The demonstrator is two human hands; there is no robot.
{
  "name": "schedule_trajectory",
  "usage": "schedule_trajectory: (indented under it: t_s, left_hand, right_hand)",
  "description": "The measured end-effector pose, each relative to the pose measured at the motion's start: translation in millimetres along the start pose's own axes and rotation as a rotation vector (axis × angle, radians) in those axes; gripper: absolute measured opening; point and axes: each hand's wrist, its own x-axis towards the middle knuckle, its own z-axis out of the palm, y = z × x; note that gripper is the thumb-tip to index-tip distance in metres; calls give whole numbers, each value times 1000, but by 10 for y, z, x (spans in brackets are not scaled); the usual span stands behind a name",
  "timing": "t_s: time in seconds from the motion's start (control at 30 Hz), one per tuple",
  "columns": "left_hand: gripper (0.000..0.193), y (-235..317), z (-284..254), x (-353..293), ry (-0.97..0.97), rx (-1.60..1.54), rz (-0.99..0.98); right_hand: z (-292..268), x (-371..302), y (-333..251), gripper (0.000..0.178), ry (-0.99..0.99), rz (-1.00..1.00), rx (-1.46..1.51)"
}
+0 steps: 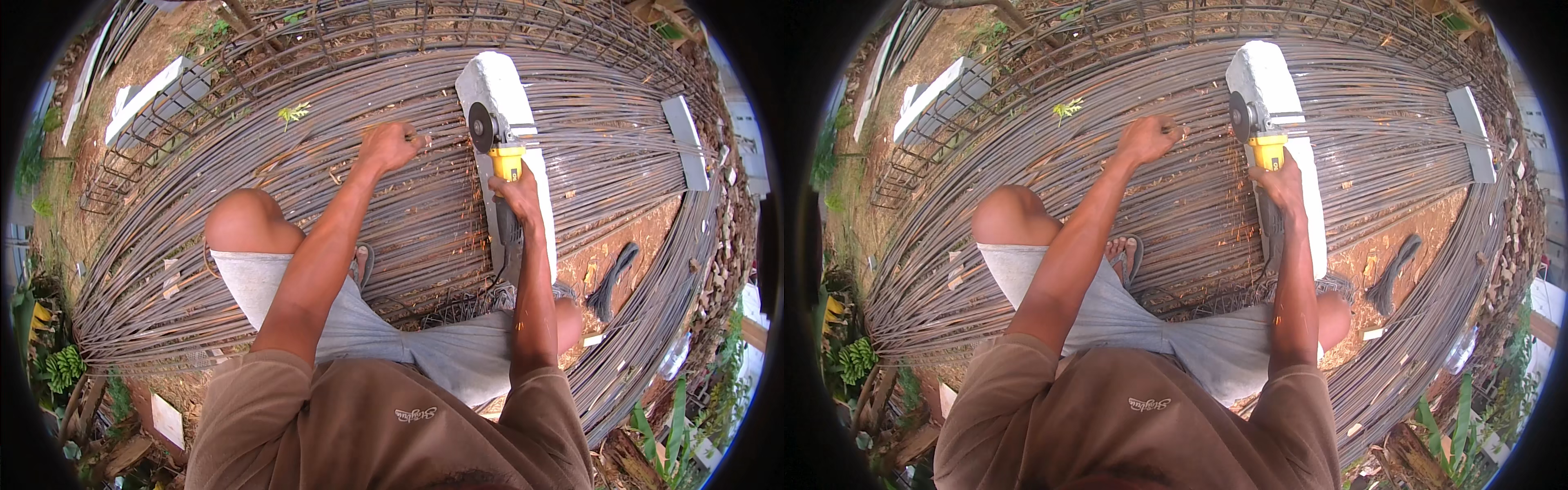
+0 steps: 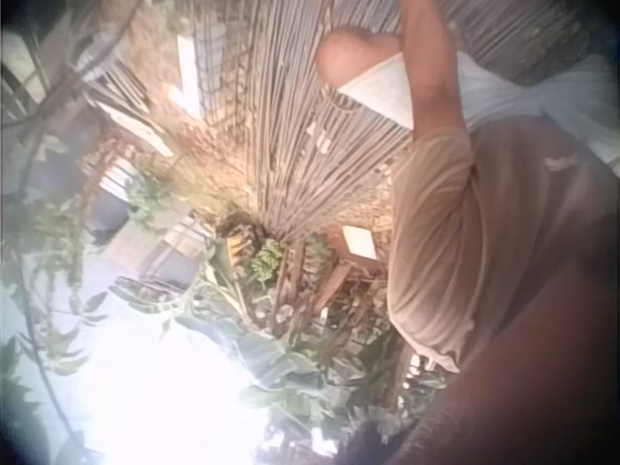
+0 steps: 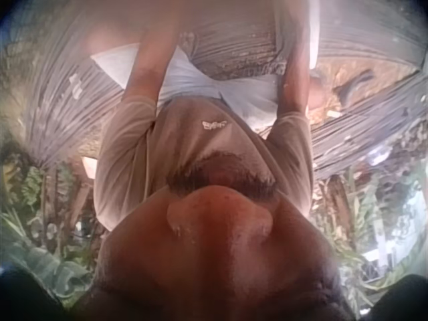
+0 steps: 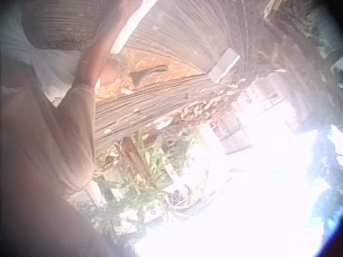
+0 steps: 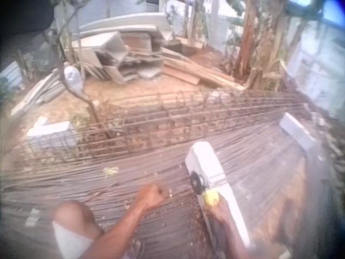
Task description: The person uses an angle grinder to cut a long metal rebar rod, then bends the cut pieces into U-shaped stirrups by hand. The person arranges the bent pieces on the ground and handles a bundle of wire ties.
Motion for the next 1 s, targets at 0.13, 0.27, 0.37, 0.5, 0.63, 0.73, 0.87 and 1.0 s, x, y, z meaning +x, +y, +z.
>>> schedule_trajectory:
  t_s: [0.13,0.27,0.37,0.5,0.63,0.73,0.87,1.0]
  left_hand:
    - [66,54,-140,-67,-81,-3,-5]
    - [62,-36,-325,-173,-30,40,-35]
    - [61,-198,-404,-271,-22,36,-35]
    - [69,-406,-233,-397,-32,23,-35]
    - [72,-466,-137,-359,-65,-14,-60]
    - [76,-356,-177,-356,-108,-3,-82]
    - [81,-222,-207,-292,-191,15,-70]
    - [81,-168,-106,-243,-135,-6,-47]
  right_hand:
    - [13,-95,-8,60,-64,62,123]
    - [31,-273,-82,47,-70,83,324]
    - [16,-334,-132,45,-56,102,353]
    - [96,-391,-191,47,-98,58,278]
    - [220,-394,43,55,-99,-7,160]
    - [245,-419,182,61,-75,-27,75]
    - [278,-455,49,59,-95,-9,43]
    - [331,-480,5,55,-89,-25,41]
